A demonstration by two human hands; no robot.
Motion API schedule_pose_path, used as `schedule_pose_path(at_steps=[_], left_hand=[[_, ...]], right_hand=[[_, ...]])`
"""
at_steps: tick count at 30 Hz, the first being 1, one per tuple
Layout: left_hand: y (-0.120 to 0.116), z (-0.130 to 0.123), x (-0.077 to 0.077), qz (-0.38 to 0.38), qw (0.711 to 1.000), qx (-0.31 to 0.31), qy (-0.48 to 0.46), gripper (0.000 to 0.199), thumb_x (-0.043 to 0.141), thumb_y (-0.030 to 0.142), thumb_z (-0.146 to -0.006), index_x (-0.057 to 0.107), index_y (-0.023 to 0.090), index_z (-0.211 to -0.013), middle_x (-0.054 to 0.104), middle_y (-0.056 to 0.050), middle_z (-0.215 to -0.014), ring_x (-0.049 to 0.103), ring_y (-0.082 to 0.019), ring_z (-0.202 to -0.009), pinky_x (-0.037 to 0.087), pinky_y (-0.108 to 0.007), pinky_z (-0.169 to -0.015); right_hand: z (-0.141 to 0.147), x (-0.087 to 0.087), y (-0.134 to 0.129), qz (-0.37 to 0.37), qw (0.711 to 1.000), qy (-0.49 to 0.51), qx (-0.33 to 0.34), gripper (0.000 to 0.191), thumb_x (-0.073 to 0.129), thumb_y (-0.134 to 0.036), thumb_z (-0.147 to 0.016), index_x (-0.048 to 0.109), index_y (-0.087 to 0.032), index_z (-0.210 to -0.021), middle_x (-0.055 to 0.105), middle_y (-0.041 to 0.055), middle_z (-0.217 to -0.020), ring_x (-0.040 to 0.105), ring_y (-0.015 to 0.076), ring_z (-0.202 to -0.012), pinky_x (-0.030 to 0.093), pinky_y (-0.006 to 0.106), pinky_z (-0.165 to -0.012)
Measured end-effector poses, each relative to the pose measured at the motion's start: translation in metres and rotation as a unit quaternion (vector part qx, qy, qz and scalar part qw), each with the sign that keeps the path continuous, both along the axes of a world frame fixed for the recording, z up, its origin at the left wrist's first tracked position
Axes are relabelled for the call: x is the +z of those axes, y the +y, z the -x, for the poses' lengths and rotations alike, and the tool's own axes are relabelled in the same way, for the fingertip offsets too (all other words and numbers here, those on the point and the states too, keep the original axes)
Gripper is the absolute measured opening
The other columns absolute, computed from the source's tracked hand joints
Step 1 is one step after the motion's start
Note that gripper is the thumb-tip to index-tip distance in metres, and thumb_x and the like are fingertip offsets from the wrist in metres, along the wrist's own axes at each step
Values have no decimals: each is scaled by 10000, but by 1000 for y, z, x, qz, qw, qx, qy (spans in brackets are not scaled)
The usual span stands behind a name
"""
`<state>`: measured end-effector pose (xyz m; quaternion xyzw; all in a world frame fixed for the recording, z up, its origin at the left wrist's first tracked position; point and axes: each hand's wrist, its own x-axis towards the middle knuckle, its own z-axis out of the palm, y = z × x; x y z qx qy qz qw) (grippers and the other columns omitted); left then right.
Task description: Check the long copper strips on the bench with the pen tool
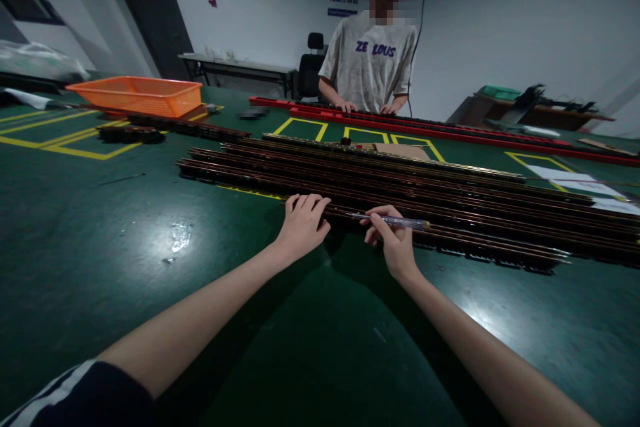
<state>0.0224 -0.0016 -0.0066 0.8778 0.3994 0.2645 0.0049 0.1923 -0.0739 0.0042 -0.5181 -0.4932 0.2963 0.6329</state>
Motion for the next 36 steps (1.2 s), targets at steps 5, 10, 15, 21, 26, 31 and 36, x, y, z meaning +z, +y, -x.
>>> schedule_pose_path(at_steps=[5, 10, 15, 21, 26, 31, 36], left_hand=[[0, 0, 0, 1, 1000, -1, 5, 386, 433, 228, -863, 516, 144, -1230, 569, -111, -1206, 476, -249, -1163, 260, -467, -1045], [0, 0, 0, -1, 1000, 0, 5, 387, 438, 226, -862, 525, 133, -1228, 569, -114, -1206, 479, -247, -1160, 259, -464, -1046], [0, 0, 0, -7, 1000, 4, 10, 391, 444, 225, -860, 530, 123, -1227, 573, -112, -1205, 484, -247, -1154, 260, -464, -1048], [1, -1, -1, -25, 1000, 9, 8, 383, 443, 220, -859, 538, 137, -1221, 584, -113, -1197, 496, -248, -1143, 276, -459, -1039], [1, 0, -2, -22, 1000, 8, 8, 393, 441, 222, -861, 530, 138, -1234, 582, -114, -1203, 495, -248, -1146, 275, -462, -1040], [1, 0, -2, -20, 1000, 7, 9, 398, 433, 222, -866, 527, 137, -1243, 578, -113, -1210, 489, -246, -1155, 269, -462, -1047], [1, 0, -1, -7, 1000, 6, 13, 408, 438, 221, -863, 525, 112, -1247, 571, -120, -1216, 481, -250, -1163, 263, -467, -1054]], right_hand=[[0, 0, 0, 0, 1000, -2, 2, 192, 591, -371, -791, 565, -181, -812, 633, 1, -701, 530, 77, -442, 351, 200, -401], [0, -1, 0, 0, 1000, -5, 2, 189, 587, -366, -799, 564, -180, -816, 634, 1, -703, 531, 75, -441, 352, 198, -401], [0, -1, 1, -2, 1000, -5, 1, 193, 590, -368, -792, 566, -179, -813, 635, -3, -697, 532, 74, -439, 353, 194, -398], [0, -1, 1, -3, 1000, -2, 0, 197, 593, -372, -788, 567, -179, -811, 635, -4, -691, 530, 74, -435, 351, 193, -395], [-1, -1, 1, -4, 1000, 1, -4, 185, 592, -359, -787, 573, -176, -803, 637, -4, -688, 534, 76, -437, 356, 197, -400], [0, -1, 0, -16, 999, 33, -18, 175, 599, -340, -762, 578, -167, -780, 632, -6, -646, 535, 83, -415, 360, 200, -383], [1, 0, 0, -31, 997, 58, -45, 169, 612, -330, -733, 579, -164, -744, 621, -11, -594, 528, 92, -386, 367, 203, -355]])
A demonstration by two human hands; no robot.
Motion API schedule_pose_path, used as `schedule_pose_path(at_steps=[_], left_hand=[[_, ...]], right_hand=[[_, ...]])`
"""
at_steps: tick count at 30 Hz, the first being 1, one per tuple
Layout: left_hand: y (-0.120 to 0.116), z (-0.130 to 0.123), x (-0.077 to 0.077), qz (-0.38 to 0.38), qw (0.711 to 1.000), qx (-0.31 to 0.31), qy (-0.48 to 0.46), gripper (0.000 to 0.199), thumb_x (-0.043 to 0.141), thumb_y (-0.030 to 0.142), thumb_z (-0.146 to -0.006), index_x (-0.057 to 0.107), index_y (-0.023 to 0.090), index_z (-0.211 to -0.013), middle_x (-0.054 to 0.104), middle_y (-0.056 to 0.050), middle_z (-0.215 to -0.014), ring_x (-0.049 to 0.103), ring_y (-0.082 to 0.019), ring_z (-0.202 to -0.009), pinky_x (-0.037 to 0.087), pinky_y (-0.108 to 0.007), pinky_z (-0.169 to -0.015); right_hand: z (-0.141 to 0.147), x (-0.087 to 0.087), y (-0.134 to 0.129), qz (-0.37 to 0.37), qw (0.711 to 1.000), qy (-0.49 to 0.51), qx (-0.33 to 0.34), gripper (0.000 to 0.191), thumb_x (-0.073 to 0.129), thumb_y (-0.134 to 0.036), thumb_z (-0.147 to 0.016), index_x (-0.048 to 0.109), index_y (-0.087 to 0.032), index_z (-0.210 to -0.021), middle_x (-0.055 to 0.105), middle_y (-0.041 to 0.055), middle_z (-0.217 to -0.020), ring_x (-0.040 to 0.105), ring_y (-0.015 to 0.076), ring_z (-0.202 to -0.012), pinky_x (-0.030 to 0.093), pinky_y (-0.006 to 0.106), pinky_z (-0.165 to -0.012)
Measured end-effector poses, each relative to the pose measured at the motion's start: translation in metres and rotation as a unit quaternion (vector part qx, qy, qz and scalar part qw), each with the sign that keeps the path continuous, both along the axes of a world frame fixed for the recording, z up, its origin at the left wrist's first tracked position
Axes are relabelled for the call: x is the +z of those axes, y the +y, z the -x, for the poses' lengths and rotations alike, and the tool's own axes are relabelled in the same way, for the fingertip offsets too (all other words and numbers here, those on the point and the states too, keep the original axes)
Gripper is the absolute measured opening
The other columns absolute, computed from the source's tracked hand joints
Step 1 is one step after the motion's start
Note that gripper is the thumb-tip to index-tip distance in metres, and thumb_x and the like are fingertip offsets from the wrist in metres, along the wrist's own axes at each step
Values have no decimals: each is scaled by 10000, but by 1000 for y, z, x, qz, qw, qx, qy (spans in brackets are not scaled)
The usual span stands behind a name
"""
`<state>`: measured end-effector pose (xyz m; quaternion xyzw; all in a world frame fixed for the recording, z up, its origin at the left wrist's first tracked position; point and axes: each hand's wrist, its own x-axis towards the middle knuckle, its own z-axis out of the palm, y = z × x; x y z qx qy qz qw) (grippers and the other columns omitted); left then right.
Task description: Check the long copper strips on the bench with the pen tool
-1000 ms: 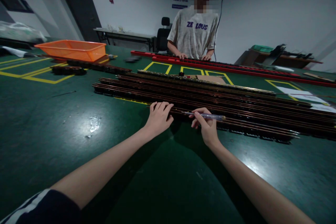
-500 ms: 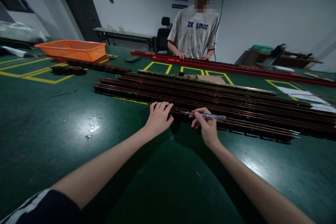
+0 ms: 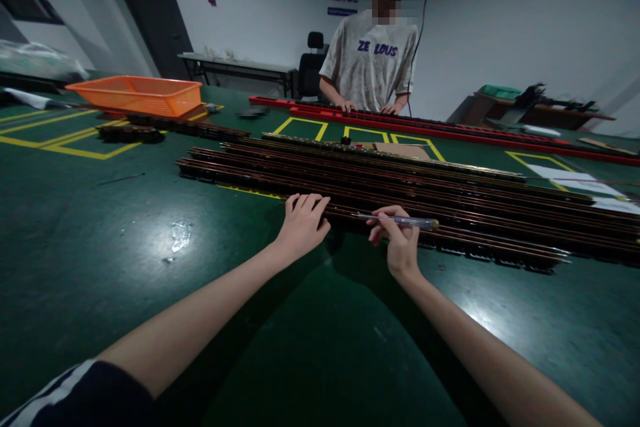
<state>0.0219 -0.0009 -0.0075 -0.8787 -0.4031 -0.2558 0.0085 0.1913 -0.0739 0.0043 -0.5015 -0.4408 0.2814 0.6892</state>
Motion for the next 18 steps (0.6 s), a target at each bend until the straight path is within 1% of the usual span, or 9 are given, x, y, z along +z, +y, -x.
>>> schedule_pose_path(at_steps=[6, 12, 18], left_hand=[[1, 1, -1, -3, 1000, -2, -4, 403, 432, 220, -867, 523, 118, -1245, 572, -116, -1215, 483, -243, -1163, 265, -463, -1055], [1, -1, -1, -10, 1000, 0, -10, 394, 446, 215, -855, 536, 124, -1228, 580, -114, -1205, 491, -249, -1155, 273, -468, -1049], [1, 0, -3, -9, 1000, -3, -13, 393, 438, 219, -859, 534, 132, -1230, 576, -109, -1207, 489, -242, -1157, 264, -461, -1053]], right_hand=[[0, 0, 0, -9, 999, 19, -24, 156, 613, -313, -721, 579, -162, -718, 617, -16, -574, 516, 82, -369, 368, 194, -346], [-2, 1, 2, 7, 1000, 29, 6, 168, 622, -329, -705, 567, -170, -720, 616, -21, -562, 522, 91, -365, 386, 197, -331], [-3, 0, 1, 5, 1000, 23, 13, 152, 612, -317, -723, 566, -172, -729, 613, -24, -573, 527, 87, -373, 395, 195, -336]])
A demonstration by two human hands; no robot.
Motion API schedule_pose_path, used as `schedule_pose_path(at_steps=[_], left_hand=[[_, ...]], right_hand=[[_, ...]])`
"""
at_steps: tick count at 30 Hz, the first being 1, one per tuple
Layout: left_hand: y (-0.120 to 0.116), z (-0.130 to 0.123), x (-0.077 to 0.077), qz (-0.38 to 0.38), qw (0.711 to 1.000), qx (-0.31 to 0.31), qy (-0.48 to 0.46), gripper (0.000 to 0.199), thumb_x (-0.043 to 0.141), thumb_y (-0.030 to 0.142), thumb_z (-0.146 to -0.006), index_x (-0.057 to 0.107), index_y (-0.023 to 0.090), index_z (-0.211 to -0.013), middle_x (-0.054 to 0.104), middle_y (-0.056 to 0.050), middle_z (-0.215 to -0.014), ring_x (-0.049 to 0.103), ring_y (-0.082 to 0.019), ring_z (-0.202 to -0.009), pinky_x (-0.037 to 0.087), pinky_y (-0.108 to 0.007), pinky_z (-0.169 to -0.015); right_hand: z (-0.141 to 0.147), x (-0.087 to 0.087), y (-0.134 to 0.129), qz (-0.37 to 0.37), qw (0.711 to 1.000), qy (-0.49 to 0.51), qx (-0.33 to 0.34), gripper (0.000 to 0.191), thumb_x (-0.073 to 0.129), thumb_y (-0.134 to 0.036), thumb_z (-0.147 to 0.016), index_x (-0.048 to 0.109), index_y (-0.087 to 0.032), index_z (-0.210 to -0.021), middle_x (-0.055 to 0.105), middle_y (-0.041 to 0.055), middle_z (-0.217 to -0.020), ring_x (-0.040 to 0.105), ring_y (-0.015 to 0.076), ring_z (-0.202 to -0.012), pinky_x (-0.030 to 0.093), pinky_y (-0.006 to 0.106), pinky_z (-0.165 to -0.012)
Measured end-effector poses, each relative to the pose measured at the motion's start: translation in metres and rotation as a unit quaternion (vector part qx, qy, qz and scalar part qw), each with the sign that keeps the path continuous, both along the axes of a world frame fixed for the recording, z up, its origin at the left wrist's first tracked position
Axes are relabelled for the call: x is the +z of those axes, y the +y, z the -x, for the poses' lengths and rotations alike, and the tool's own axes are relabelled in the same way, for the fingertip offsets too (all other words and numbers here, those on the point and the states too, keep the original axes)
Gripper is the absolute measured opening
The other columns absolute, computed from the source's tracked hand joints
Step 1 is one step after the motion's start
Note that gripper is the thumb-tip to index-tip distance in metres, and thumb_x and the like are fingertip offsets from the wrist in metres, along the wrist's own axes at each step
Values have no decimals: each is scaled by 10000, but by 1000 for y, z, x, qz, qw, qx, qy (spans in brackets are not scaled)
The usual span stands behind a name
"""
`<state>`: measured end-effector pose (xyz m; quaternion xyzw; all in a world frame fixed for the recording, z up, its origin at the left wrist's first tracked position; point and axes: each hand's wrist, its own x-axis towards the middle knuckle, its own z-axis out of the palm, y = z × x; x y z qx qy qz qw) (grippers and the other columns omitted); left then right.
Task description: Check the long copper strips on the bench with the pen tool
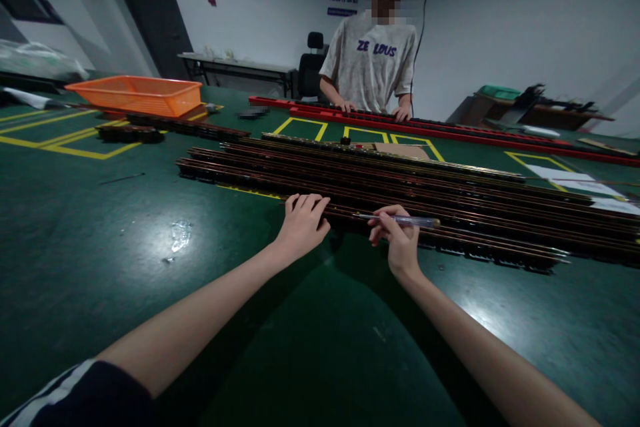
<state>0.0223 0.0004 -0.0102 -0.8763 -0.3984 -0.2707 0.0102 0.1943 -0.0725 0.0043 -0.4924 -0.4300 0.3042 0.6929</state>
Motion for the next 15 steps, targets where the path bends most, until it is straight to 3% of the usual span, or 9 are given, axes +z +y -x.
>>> schedule_pose_path(at_steps=[15], left_hand=[[-2, 1, 3, 17, 1000, -3, 5, 379, 435, 220, -861, 525, 149, -1222, 572, -105, -1206, 481, -242, -1162, 260, -469, -1055]], right_hand=[[1, 1, -1, -1, 1000, -18, -7, 144, 597, -316, -742, 552, -180, -726, 601, -28, -570, 517, 85, -374, 383, 204, -350]])
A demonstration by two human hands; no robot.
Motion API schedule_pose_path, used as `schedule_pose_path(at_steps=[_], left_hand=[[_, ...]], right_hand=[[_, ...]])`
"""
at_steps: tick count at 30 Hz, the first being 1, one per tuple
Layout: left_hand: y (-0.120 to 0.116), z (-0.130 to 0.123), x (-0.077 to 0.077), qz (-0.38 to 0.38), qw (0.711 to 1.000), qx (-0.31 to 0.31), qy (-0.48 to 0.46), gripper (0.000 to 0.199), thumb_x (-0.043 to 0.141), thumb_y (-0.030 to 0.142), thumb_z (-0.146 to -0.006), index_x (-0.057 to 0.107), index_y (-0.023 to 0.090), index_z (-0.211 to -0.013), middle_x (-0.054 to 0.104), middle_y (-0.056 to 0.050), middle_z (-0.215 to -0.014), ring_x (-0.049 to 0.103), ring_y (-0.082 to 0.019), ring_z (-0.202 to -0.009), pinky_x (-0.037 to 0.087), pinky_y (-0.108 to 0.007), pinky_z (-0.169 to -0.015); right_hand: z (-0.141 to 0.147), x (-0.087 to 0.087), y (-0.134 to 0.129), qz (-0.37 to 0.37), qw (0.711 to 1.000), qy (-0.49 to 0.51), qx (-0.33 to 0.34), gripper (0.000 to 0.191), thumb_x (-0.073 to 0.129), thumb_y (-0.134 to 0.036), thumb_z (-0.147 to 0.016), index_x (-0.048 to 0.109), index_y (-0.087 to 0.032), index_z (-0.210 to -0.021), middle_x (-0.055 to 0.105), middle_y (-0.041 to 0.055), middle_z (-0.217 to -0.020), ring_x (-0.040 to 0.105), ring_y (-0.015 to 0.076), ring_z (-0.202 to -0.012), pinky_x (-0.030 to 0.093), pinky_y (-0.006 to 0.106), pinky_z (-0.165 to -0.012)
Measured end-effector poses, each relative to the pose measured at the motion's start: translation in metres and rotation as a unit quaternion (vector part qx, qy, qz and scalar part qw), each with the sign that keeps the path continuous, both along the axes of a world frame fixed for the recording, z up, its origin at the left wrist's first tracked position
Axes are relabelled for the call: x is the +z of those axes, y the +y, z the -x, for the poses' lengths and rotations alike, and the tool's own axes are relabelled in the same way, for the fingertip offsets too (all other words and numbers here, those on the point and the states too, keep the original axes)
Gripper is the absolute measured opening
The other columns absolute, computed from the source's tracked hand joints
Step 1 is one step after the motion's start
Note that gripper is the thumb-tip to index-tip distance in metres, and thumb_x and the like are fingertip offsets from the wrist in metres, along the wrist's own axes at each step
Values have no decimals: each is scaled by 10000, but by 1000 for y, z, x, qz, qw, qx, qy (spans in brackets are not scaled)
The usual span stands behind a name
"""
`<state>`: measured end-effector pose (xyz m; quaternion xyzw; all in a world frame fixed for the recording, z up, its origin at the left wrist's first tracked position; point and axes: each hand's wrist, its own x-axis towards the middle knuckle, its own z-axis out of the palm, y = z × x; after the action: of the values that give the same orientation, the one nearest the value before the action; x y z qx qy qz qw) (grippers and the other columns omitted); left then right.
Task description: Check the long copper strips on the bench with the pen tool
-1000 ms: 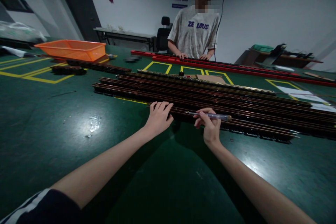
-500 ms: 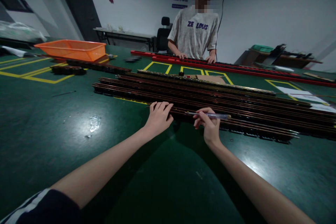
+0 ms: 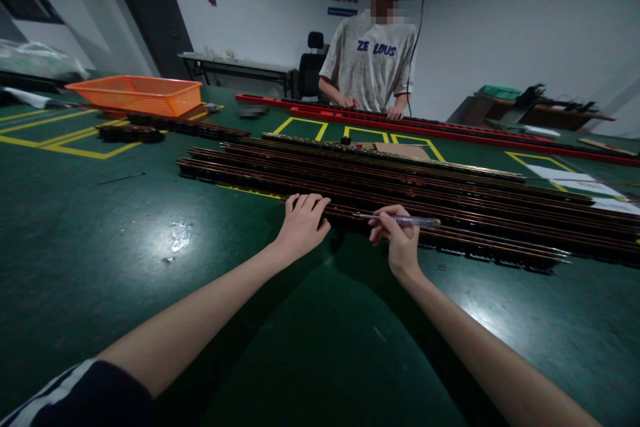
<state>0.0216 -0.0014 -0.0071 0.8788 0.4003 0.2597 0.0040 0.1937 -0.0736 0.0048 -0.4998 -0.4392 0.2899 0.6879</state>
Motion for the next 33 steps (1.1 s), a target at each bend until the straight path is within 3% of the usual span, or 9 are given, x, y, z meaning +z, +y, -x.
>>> schedule_pose_path(at_steps=[18, 33], left_hand=[[0, -1, 0, -7, 999, 34, -20, 329, 468, 261, -839, 552, 164, -1142, 593, -91, -1113, 494, -249, -1095, 264, -472, -1019], [-2, -1, 3, -6, 997, 70, -21, 353, 423, 100, -813, 590, 194, -1109, 589, -94, -1152, 462, -266, -1147, 248, -503, -1031]], right_hand=[[0, -1, -1, 4, 997, -45, 55, 151, 591, -324, -784, 556, -178, -774, 620, -19, -663, 521, 75, -426, 375, 208, -405], [2, -1, -2, 36, 987, -90, 128, 193, 588, -380, -813, 568, -193, -860, 655, 9, -808, 543, 74, -490, 396, 204, -442]])
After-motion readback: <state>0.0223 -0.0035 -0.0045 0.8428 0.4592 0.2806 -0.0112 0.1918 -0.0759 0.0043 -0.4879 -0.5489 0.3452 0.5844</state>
